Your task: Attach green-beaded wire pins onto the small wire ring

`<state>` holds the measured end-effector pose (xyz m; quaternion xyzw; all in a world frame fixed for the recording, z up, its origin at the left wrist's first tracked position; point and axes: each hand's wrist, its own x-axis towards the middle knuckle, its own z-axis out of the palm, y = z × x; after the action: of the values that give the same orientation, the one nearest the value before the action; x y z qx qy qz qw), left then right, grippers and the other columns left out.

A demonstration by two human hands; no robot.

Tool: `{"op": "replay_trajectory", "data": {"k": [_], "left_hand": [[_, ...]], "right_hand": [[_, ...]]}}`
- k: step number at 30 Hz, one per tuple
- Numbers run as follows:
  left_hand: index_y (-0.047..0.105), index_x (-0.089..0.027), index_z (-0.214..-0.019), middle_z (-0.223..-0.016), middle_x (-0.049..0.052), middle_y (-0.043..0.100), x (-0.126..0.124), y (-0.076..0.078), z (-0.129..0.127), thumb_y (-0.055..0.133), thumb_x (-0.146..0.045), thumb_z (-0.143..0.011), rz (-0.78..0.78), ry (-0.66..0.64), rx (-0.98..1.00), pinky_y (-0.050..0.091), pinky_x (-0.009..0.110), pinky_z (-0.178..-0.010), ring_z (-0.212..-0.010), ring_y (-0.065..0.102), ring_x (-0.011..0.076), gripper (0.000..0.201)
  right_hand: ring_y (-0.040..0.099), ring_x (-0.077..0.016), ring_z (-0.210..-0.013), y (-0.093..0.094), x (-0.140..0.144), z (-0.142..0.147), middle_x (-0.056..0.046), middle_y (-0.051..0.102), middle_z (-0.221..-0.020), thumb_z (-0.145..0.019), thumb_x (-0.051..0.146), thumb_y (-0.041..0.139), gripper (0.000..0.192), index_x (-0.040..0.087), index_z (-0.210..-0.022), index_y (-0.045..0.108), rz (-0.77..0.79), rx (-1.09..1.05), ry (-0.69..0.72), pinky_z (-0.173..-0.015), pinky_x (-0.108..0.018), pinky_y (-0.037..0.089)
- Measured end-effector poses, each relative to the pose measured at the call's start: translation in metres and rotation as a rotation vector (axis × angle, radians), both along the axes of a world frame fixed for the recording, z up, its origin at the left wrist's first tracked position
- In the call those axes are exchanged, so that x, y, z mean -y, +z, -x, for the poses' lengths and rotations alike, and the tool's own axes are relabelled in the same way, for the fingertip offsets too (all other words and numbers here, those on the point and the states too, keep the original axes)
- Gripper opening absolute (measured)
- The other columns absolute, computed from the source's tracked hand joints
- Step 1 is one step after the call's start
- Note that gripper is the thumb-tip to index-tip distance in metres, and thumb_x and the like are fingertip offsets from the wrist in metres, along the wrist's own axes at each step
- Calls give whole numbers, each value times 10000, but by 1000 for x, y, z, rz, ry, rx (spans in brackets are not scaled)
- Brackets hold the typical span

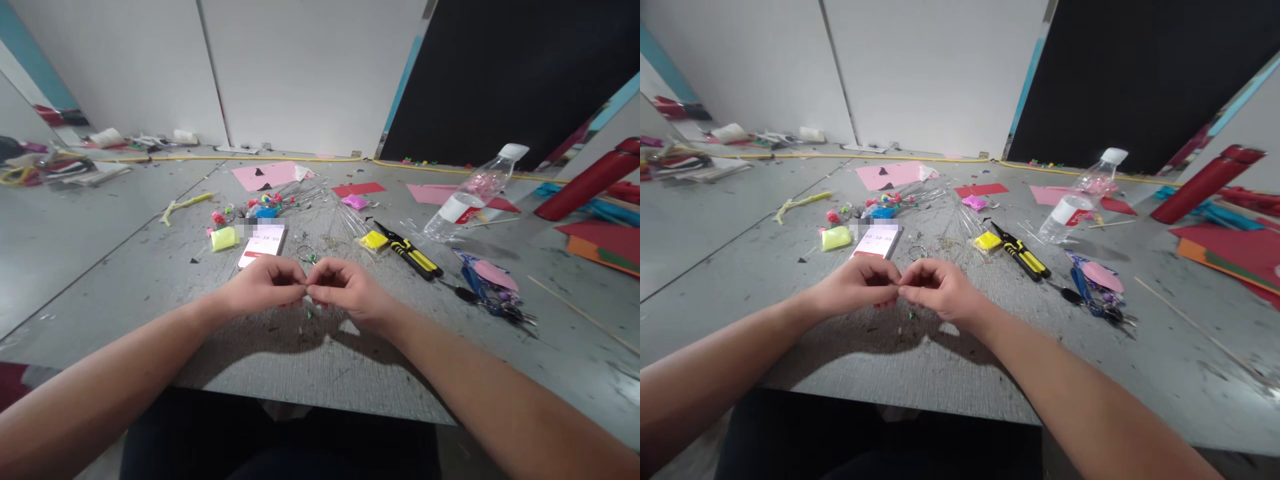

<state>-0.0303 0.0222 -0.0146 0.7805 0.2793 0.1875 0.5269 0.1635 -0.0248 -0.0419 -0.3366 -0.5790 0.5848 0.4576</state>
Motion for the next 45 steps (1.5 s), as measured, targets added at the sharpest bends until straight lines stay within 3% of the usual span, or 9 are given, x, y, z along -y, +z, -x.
{"op": "replay_trajectory", "data": {"k": [5,8,11,13,20,28,33,41,45], "left_hand": [[651,-138,-824,-675,-2,641,-2,2,2,616,-232,-862,-34,-66,29,437,193,-509,-565,559,81,107],[677,-133,-859,-715,23,657,-3,0,2,602,-220,-860,-232,-84,-20,438,212,-543,-613,566,99,115],[708,-112,-910,-739,47,647,-3,-2,2,620,-213,-830,-451,-181,-144,433,231,-547,-612,552,112,156],[715,-106,-964,-778,61,637,-3,-2,0,627,-221,-819,-511,-253,-194,441,235,-547,-622,552,117,206],[708,-121,-1052,-860,81,635,-1,0,-2,595,-233,-845,-531,-386,-245,472,237,-584,-678,578,132,261],[715,-132,-1059,-856,68,617,-4,-1,-2,606,-202,-842,-563,-371,-285,464,235,-604,-675,566,126,253],[731,-153,-1069,-974,108,652,-7,-5,-1,586,-173,-865,-566,-396,-281,493,256,-661,-743,615,141,250],[756,-192,-1035,-1018,113,691,-12,-15,-2,591,-232,-929,-552,-400,-191,530,298,-784,-893,668,178,201],[759,-178,-981,-967,95,678,-13,-10,0,600,-185,-916,-520,-383,-136,527,293,-778,-866,664,164,172]], "right_hand": [[560,-115,-598,2,1,-3,16,608,-663,-721,285,734,123,186,-789,712,141,-244,91,-560,-256,414],[534,-110,-560,3,0,-2,17,598,-624,-735,282,702,114,180,-780,723,137,-258,11,-521,-249,371],[487,-101,-502,2,-2,-1,39,549,-549,-727,243,678,66,180,-716,693,94,-256,-63,-487,-249,329],[454,-91,-484,1,-3,-1,54,510,-517,-721,220,668,55,177,-688,670,71,-265,-71,-485,-247,317],[427,-87,-491,0,-2,-1,64,491,-522,-767,239,667,82,177,-722,636,25,-220,-49,-499,-253,320],[434,-86,-510,-1,-3,-2,63,513,-542,-803,288,709,114,184,-774,674,-36,-162,-57,-504,-254,328],[419,-81,-506,-4,-5,-4,62,509,-541,-790,273,715,93,181,-778,705,-31,-188,-68,-506,-258,309],[423,-87,-511,-5,-6,-4,63,483,-535,-811,268,688,101,175,-778,713,-30,-183,-66,-510,-261,305],[405,-91,-504,-6,-7,-6,64,456,-526,-837,288,653,137,187,-763,707,-41,-205,-61,-510,-261,302]]}}
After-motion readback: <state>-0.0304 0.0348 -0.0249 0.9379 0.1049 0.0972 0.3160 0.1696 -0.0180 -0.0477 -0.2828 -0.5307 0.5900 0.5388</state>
